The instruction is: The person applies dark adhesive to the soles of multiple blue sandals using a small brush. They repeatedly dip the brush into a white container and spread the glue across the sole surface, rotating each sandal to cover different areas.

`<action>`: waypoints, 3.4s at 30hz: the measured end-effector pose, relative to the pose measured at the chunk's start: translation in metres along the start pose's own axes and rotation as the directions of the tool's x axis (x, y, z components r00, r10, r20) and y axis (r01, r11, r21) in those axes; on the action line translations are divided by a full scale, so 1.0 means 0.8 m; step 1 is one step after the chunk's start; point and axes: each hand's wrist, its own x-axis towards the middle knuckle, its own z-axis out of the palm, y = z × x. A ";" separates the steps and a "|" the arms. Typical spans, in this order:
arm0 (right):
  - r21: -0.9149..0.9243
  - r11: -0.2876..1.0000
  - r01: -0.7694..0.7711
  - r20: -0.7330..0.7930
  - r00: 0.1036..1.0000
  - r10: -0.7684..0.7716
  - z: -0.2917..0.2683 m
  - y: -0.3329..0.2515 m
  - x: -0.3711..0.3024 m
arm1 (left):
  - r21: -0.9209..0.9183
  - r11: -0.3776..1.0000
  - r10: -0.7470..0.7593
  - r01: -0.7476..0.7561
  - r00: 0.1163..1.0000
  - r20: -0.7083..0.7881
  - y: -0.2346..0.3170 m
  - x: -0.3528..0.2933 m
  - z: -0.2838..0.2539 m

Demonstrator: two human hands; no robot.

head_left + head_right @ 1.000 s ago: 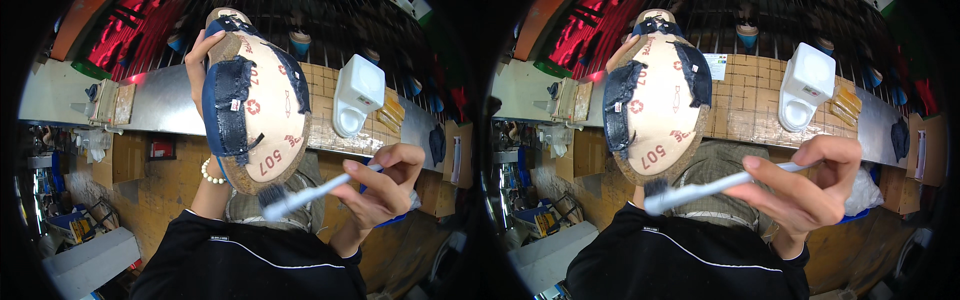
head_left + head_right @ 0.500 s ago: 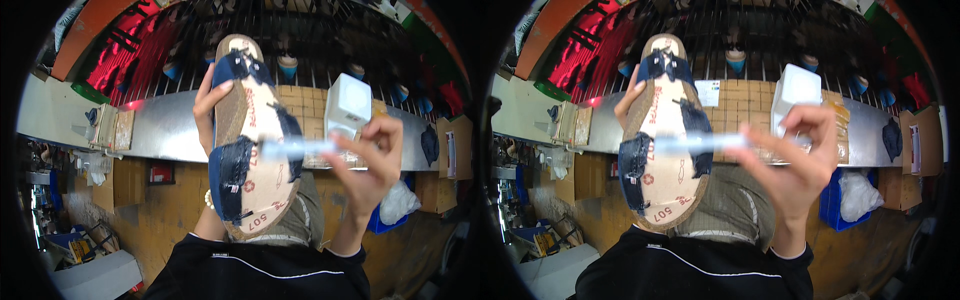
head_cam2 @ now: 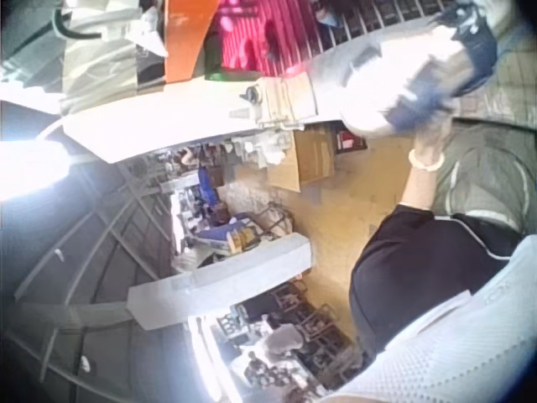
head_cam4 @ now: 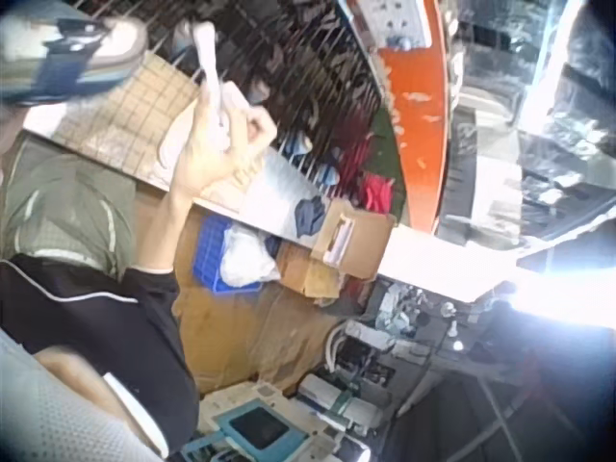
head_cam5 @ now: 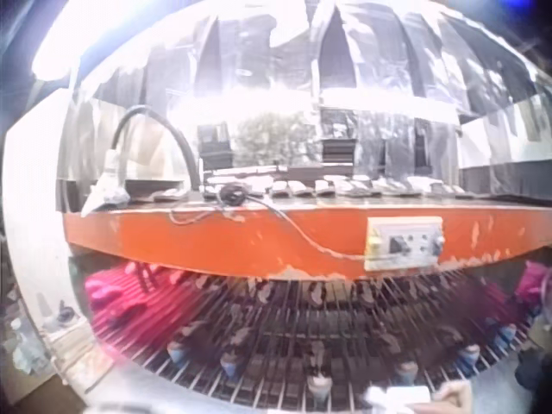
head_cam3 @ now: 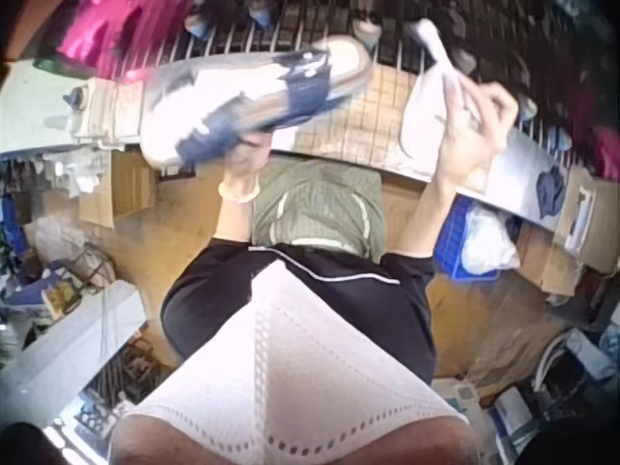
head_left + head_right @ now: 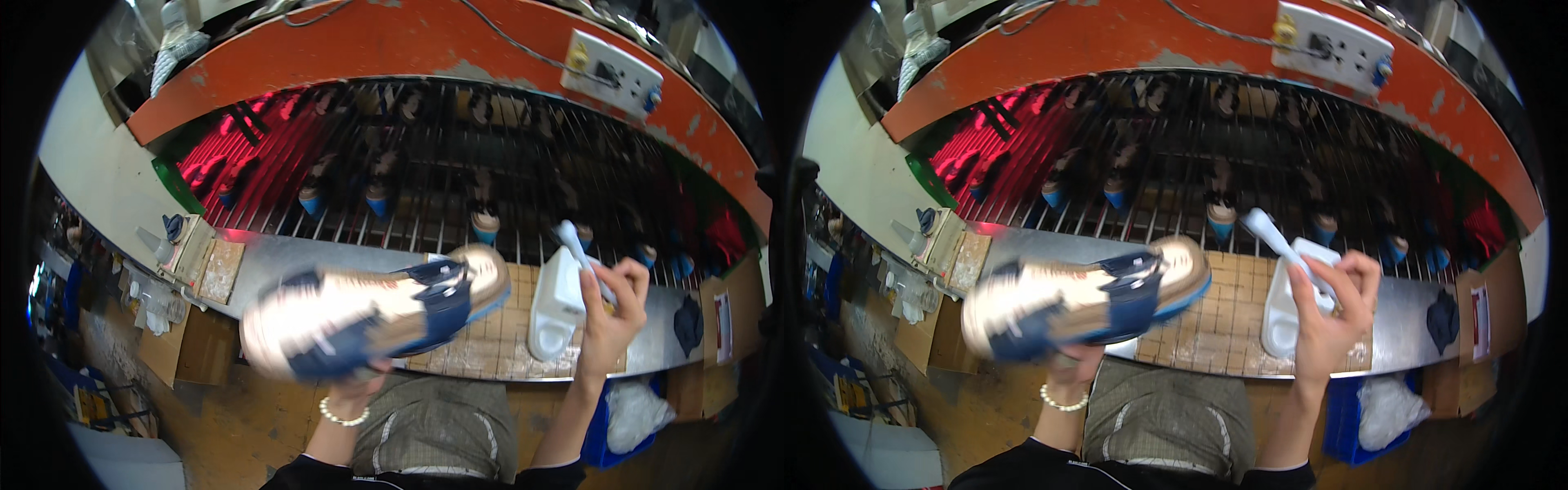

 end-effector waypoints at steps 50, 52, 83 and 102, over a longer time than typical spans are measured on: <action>-0.187 0.960 -0.209 0.286 0.923 0.257 0.042 0.059 -0.034 | 0.499 0.818 -0.001 0.286 0.868 -0.497 0.021 0.395 -0.494; -0.159 0.963 -0.219 0.306 0.916 0.259 0.043 0.056 -0.035 | 0.858 0.473 -0.047 0.199 0.978 -0.201 0.002 0.380 -0.502; -0.750 0.652 0.112 0.269 0.952 0.146 -0.143 0.102 -0.103 | -0.702 0.615 -0.270 0.359 0.933 0.240 0.040 0.078 -0.015; -0.658 0.697 -0.286 0.010 0.922 0.387 -0.126 0.118 -0.153 | -0.602 0.685 -0.419 0.409 0.898 0.134 0.038 0.012 -0.002</action>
